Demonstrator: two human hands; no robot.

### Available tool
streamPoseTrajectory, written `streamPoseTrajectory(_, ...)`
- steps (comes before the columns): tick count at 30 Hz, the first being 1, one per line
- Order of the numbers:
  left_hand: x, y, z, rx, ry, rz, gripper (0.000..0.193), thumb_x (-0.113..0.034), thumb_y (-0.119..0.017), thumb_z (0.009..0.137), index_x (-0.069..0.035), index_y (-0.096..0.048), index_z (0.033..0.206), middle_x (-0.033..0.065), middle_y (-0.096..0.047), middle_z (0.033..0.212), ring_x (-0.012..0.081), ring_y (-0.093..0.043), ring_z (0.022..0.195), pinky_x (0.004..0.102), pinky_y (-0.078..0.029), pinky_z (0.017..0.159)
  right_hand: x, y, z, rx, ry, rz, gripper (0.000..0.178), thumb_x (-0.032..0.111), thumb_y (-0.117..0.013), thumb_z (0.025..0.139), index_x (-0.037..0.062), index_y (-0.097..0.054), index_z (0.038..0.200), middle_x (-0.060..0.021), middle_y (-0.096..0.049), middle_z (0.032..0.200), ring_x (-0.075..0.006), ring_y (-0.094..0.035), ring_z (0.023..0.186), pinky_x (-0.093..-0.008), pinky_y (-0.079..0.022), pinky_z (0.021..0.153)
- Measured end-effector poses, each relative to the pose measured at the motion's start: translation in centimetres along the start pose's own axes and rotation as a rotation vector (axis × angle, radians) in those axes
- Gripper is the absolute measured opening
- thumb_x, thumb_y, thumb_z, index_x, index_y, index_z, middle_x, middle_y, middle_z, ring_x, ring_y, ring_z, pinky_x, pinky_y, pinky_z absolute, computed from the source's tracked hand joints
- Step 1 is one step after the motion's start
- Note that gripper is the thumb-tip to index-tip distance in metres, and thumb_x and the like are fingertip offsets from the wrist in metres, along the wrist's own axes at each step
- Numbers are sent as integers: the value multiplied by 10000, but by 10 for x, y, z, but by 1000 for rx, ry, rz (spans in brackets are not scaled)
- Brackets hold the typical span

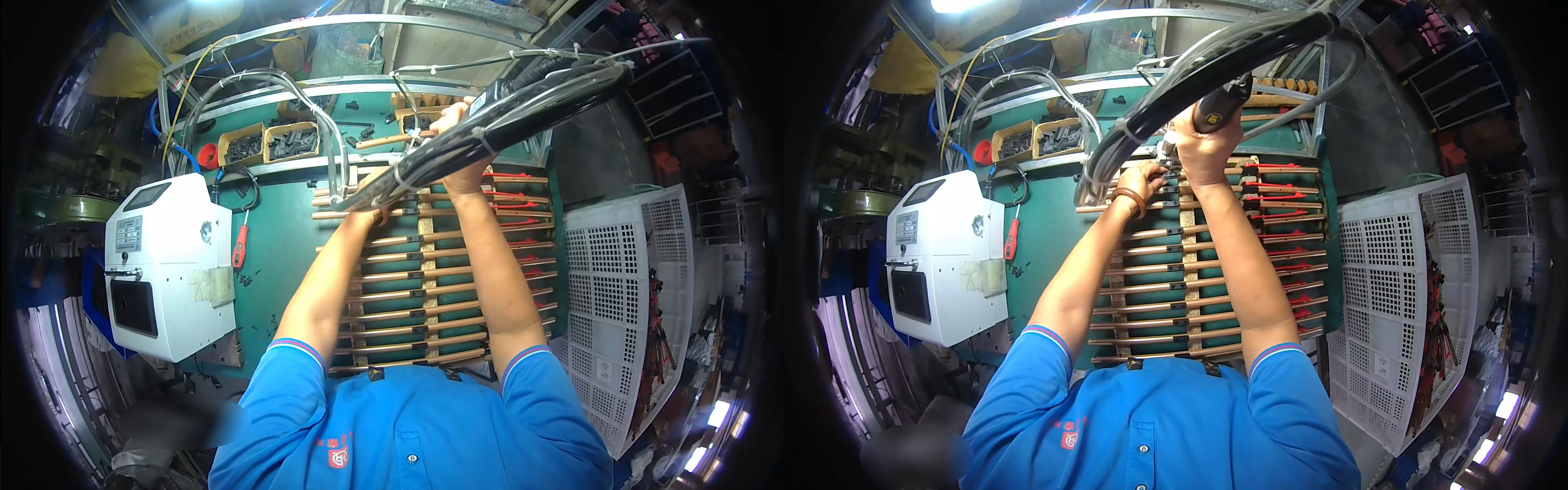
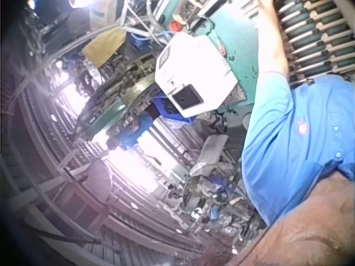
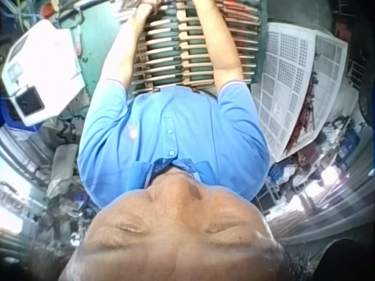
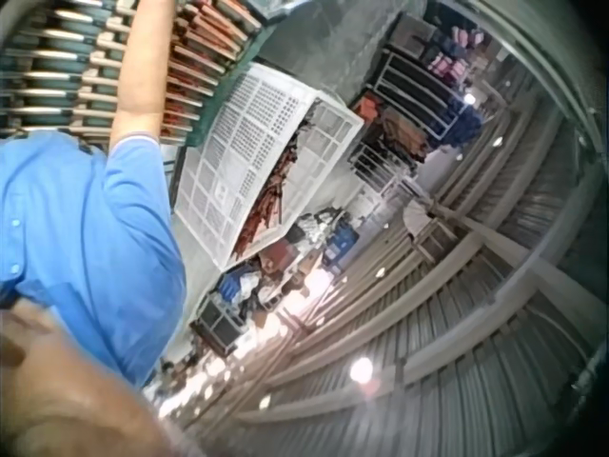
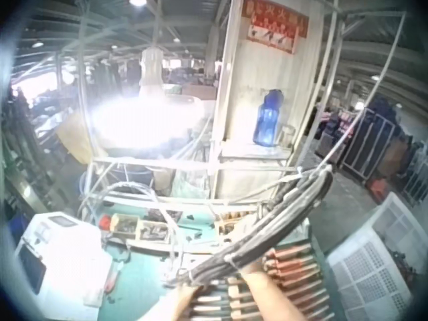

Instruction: The person uses a handheld tool to process multiple metal rods clamped in a wooden jig. They then remove the rods, place them into a white basket, and reload the jig with new rods from the basket.

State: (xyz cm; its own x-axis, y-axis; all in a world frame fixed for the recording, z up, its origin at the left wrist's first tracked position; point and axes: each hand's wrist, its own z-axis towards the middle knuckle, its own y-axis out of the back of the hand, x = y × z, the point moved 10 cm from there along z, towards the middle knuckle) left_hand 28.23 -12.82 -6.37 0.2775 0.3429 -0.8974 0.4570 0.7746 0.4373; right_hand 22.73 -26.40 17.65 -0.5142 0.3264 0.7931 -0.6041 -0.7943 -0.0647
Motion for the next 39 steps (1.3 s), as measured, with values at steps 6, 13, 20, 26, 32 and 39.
streamPoseTrajectory(6, -11, -3, 1, 55, 39, -32, 265, -231, -617, 820, -54, -642, 1015, 120, -640, 1014, 282, -609, 956, 346, -488, 841, 5, -1, -7, -23, 152, -127, 340, 53, -720, 741, 16, -531, 1021, -33, -632, 829, -120, -597, 722, -252, -483, 708)
streamPoseTrajectory(13, -29, 6, -5, -51, -56, 130, 379, -354, -653, 762, -53, -650, 993, 130, -647, 1032, 326, -606, 990, 385, -472, 869, -6, -2, -8, 10, 105, -82, 406, 181, -785, 740, 26, -537, 1022, -32, -643, 855, -147, -620, 743, -266, -496, 726)
streamPoseTrajectory(20, -25, 22, -4, 78, -71, 120, 285, -218, -648, 822, -54, -656, 1055, 161, -649, 1025, 295, -631, 939, 359, -501, 826, -31, -14, -6, 23, 121, -181, 359, 84, -668, 761, -10, -506, 1067, -82, -627, 821, -169, -608, 704, -260, -487, 701)
streamPoseTrajectory(26, -43, 50, -23, -42, -107, 168, 171, -82, -683, 722, -28, -688, 884, 143, -627, 826, 317, -631, 809, 391, -500, 701, 4, -25, -17, -8, 320, -309, 375, 96, -699, 718, 7, -509, 1028, -76, -610, 790, -194, -607, 678, -276, -483, 667)
streamPoseTrajectory(32, -42, 37, -19, 129, -88, 126, 261, -232, -685, 830, -71, -670, 1035, 114, -640, 943, 287, -600, 925, 377, -471, 833, -40, -24, -12, 42, -50, -70, 235, 46, -672, 703, 20, -490, 848, -2, -493, 611, -113, -481, 523, -266, -417, 520)
streamPoseTrajectory(39, -34, 43, -21, 14, -88, 379, 207, -172, -664, 812, -81, -684, 997, 99, -626, 1041, 313, -576, 984, 392, -473, 859, 98, -25, 51, 68, 108, 113, 272, -35, -619, 798, -11, -511, 1046, -55, -621, 842, -144, -645, 700, -263, -532, 647)
